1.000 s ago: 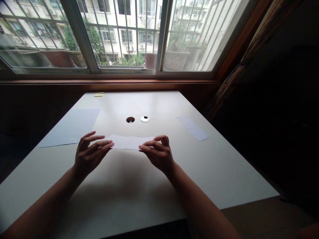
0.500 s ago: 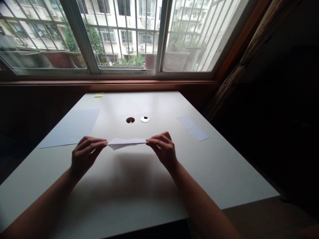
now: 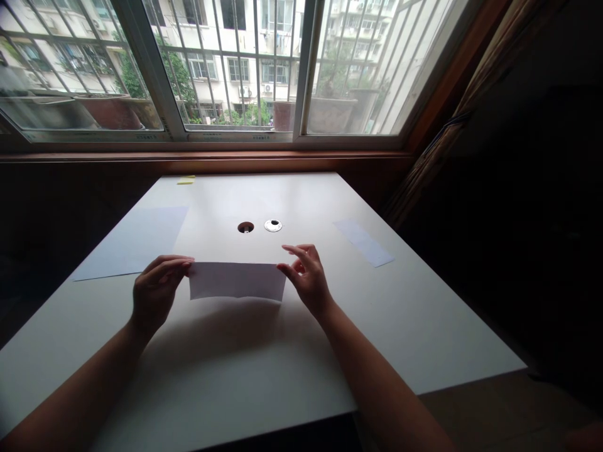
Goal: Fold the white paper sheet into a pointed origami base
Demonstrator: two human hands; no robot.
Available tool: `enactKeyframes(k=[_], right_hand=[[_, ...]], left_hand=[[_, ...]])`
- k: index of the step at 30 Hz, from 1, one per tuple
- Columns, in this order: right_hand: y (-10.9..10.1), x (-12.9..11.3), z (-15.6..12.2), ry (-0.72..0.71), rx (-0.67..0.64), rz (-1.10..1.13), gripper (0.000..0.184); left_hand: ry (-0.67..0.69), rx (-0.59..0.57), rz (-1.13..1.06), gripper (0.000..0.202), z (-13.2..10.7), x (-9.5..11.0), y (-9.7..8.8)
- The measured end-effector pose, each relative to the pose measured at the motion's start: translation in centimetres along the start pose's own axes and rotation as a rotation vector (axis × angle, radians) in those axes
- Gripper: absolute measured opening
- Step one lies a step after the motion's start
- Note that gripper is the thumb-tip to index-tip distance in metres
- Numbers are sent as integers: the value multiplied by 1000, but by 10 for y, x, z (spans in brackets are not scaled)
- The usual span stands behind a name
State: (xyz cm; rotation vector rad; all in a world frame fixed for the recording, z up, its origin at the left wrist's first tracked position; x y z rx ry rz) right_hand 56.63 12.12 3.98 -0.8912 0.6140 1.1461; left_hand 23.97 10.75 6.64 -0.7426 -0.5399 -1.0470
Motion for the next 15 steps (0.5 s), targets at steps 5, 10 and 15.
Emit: enactKeyframes(k=[5,10,15], right_hand=[[9,-1,2,17,-81,47,29],[9,10,3,83,-82,81,33],[20,26,-2,226,-140,271,36]], left_hand=[[-84,-3,-54,10,0,-8,1],[-146,19,-144,13,-1,-19,3],[-222,-2,-227,20,-2,-29,10]])
Point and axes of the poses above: each hand's wrist, its own z-axis towards the middle knuckle, its own y-axis out of the palm, x = y × z, the point moved 10 cm from there along z, towards the middle knuckle, and after that the axes turned 3 degrees about z, right-handed, at the moved point
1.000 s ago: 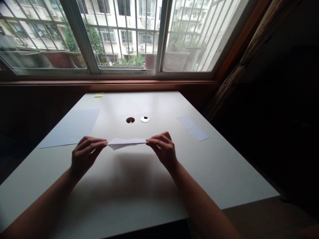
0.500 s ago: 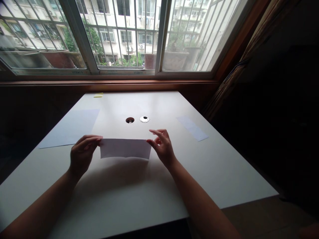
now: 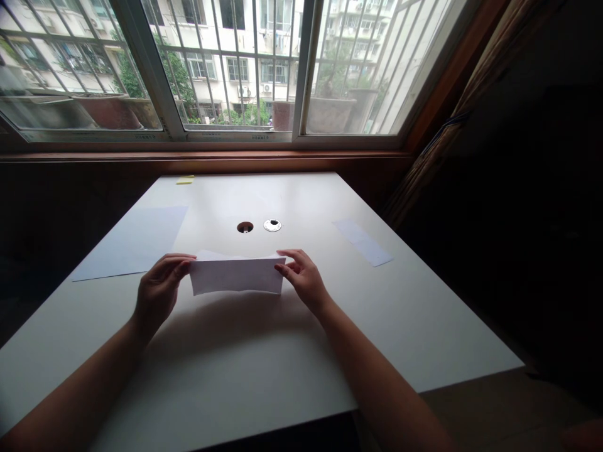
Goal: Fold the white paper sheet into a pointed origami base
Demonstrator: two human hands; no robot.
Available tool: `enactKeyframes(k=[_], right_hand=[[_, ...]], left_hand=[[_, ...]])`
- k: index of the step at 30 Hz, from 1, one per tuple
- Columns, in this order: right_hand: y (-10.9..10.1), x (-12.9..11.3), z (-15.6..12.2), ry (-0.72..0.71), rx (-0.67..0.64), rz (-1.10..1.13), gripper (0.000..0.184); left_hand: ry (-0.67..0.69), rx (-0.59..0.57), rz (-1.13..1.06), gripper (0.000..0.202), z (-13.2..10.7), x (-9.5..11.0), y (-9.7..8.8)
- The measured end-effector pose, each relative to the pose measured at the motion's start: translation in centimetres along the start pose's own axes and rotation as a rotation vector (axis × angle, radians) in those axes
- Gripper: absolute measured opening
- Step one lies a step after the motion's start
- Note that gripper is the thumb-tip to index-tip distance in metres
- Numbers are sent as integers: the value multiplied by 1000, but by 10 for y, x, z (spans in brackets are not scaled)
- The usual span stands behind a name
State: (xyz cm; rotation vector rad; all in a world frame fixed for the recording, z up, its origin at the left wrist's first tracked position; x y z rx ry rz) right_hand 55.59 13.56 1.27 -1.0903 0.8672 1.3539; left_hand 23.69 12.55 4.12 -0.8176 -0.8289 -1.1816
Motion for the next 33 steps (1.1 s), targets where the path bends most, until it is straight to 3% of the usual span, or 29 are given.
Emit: enactKeyframes(k=[6,11,18,25,33], right_hand=[[13,0,-3,96,-53,151,24],[19,-1,-3,117,-79,255,21],[23,4,-2,152,-53,359,20],[33,10,-3,223,-65,470,18],[46,0,-5,164,-158,295,22]], left_hand=[[-144,-131,-79,27,-3,-16,14],[-298,-206,-219,21,-8,-30,28],[-446,-207,-357,16,-15,-39,36],[-534,-212,-458,18,-21,-32,46],[-569,-195,-454,21,-23,-35,43]])
Point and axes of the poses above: each hand's wrist, its own z-axis towards the middle knuckle, its own y-axis out of the palm, x = y × z, the point moved 10 cm from there along z, towards the middle knuckle, and after that the axes turned 3 degrees about z, right-handed, at the moved point
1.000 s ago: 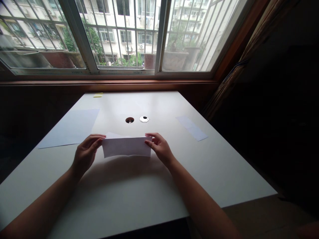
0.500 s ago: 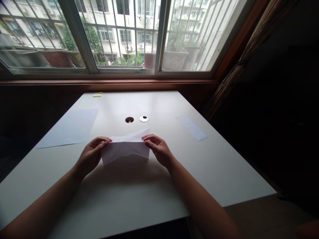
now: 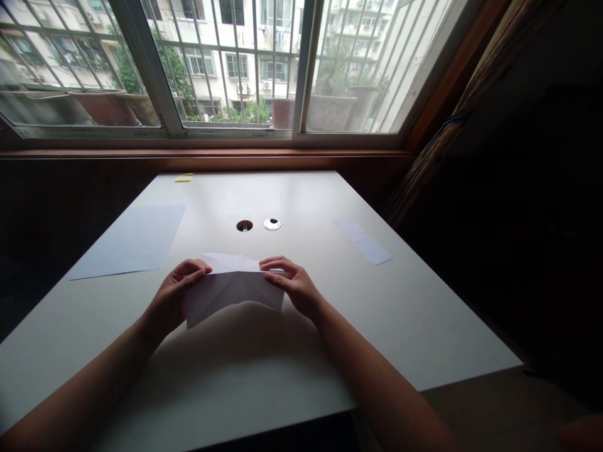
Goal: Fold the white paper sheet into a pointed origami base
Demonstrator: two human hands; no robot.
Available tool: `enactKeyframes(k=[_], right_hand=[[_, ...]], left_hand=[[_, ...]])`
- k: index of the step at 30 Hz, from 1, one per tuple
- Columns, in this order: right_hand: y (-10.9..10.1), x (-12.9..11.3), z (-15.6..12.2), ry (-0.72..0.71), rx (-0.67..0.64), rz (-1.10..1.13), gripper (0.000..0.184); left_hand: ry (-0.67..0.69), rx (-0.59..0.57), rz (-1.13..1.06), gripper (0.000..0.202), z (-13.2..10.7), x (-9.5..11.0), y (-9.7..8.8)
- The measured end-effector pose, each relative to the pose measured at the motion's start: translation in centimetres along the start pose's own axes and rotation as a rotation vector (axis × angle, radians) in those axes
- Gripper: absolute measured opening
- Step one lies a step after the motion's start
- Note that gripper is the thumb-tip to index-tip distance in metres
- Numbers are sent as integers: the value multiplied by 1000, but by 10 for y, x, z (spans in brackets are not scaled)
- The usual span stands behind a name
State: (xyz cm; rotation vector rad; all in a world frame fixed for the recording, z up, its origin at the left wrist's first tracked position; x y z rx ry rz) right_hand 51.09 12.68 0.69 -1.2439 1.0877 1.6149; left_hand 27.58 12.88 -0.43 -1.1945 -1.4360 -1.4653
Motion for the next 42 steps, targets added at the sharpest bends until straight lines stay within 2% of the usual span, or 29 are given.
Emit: enactKeyframes(k=[6,11,14,20,24,29,33,36,39,42], right_hand=[[10,-7,-2,-38,-55,-68,25],[4,-2,-1,-29,-24,41,18],[-2,0,1,-28,16,87,14],[-2,-1,2,-4,5,99,13],[4,-3,2,2,-25,111,13],[12,-5,3,-10,-55,65,21],[8,-6,1,-37,17,-56,55],[-2,-2,0,-34,102,-141,75],[-19,-1,0,-90,224,-167,82],[-40,0,-1,-157,366,-85,85]], left_hand=[[34,9,58,14,1,1,-2],[32,-27,19,16,2,-6,0],[49,-84,91,17,2,-9,5],[351,-163,535,23,-5,17,22],[397,-213,599,26,-9,22,30],[367,-207,524,24,-10,20,30],[288,-137,389,16,-7,13,20],[219,-72,231,15,-4,8,11],[110,-32,66,20,-1,-1,4],[4,0,-49,28,2,-11,0]])
Point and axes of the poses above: each hand's wrist, its own z-axis towards the middle knuckle, its own y-axis out of the palm, x = y × z, the point moved 10 cm from there along z, towards the middle knuckle, and after that the axes turned 3 degrees about z, right-handed, at the moved point
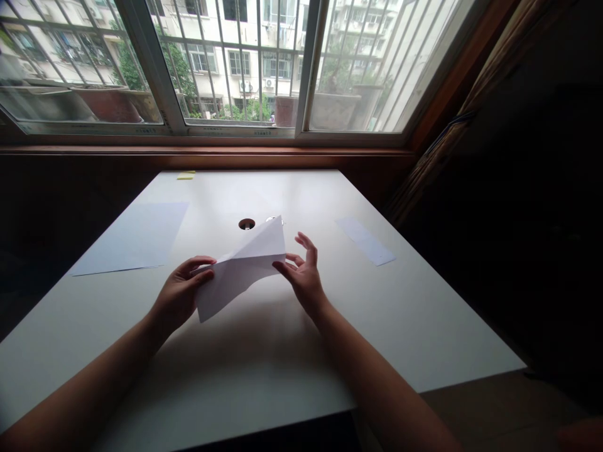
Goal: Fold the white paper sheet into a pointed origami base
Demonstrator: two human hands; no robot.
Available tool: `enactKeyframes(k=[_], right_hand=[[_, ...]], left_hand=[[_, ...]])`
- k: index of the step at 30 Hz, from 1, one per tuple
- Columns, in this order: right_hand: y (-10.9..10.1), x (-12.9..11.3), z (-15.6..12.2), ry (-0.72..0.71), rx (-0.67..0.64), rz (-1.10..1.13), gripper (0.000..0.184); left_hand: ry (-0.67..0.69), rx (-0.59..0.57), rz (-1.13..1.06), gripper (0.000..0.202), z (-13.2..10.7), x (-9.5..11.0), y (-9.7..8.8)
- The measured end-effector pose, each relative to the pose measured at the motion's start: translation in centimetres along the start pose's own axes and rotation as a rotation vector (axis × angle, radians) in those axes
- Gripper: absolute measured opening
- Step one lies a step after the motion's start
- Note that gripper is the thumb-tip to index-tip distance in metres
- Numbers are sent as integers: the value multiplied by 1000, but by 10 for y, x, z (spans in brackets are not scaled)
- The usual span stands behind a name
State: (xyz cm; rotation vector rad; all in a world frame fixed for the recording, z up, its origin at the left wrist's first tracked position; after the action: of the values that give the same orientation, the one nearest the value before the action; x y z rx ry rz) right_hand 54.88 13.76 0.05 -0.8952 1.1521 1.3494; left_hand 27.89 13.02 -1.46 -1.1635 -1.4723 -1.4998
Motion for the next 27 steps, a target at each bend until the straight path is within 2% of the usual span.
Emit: enactKeyframes(k=[2,3,6,8,13,17,19,22,27], right_hand=[[-6,8,2,34,31,83,77],[-3,13,2,76,1,126,69],[20,28,-4,229,-196,230,44],[30,34,-11,307,-278,253,35],[29,34,-15,350,-255,294,33],[21,30,-12,326,-236,342,28],[19,31,-12,337,-256,341,25],[21,37,-15,390,-300,343,25],[30,35,-18,438,-355,356,34]], left_hand=[[-23,23,-41,32,1,-2,-3],[-19,34,-51,32,2,-2,-4],[6,54,-47,32,1,1,-5],[7,55,-22,32,0,2,-3],[38,59,27,30,-1,4,-2],[104,178,101,31,4,6,-21],[99,199,137,30,7,4,-28],[62,72,144,31,10,-3,-20],[-60,-206,147,41,-3,-13,14]])
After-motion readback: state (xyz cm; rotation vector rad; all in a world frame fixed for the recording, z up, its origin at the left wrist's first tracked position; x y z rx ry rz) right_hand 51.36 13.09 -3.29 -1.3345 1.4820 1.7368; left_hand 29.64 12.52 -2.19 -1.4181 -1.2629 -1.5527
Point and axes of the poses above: each hand's wrist, its own z-axis towards the middle knuckle, its own y-axis out of the palm, x = y × z, the point moved 10 cm from there along z, towards the middle knuckle, and after that the axes turned 3 degrees about z, right-handed, at the moved point
